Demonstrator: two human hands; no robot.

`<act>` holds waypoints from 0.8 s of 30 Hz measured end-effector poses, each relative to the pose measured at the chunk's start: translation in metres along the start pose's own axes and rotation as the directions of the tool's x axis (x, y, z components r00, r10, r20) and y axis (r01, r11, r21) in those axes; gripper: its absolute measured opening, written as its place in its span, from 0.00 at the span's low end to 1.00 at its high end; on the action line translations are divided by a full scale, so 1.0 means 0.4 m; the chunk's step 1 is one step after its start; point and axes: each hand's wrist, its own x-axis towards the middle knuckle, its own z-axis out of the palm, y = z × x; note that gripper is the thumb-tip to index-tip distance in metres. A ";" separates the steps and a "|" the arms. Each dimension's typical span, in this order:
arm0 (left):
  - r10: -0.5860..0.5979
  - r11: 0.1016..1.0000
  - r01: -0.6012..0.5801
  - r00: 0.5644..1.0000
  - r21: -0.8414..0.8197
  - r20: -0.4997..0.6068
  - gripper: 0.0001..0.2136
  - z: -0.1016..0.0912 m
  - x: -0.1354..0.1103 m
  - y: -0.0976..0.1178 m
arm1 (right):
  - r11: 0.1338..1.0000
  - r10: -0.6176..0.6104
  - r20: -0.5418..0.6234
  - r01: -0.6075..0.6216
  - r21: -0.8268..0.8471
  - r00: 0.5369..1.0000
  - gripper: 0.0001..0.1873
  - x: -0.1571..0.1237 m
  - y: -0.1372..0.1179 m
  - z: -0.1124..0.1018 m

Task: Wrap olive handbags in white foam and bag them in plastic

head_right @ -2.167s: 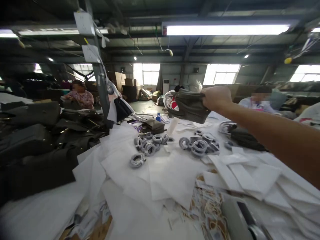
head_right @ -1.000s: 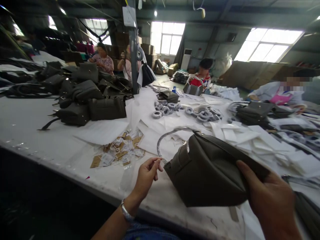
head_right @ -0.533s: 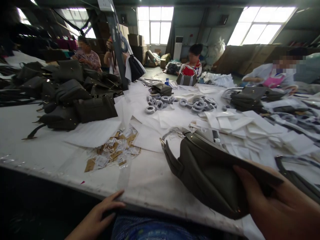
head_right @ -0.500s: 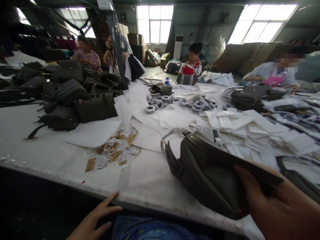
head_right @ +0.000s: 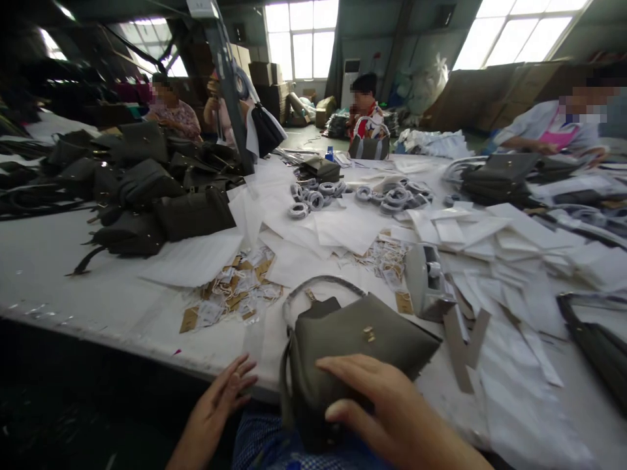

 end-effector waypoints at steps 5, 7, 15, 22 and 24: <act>-0.117 0.973 0.147 0.979 -0.180 0.168 0.36 0.122 -0.018 0.016 | 0.944 0.222 -0.231 -0.269 -0.193 0.947 0.23 -0.024 0.208 0.065; -0.070 0.989 0.090 0.984 -0.115 0.162 0.35 0.147 -0.023 0.011 | 0.876 0.377 -0.274 -0.437 -0.203 0.885 0.28 -0.061 0.289 0.079; 0.177 0.974 -0.190 0.978 0.120 0.114 0.33 0.210 0.109 0.088 | 0.763 0.607 -0.197 -0.634 -0.127 0.770 0.27 -0.131 0.282 0.076; 0.529 0.598 -0.684 0.728 0.418 0.435 0.25 0.225 0.146 0.219 | 0.936 0.147 -0.115 -0.176 -0.306 0.982 0.36 -0.132 0.225 0.048; 0.420 0.473 -0.774 0.619 0.422 0.664 0.32 0.245 0.132 0.227 | 0.966 0.035 0.011 -0.031 -0.255 0.999 0.43 -0.115 0.227 0.055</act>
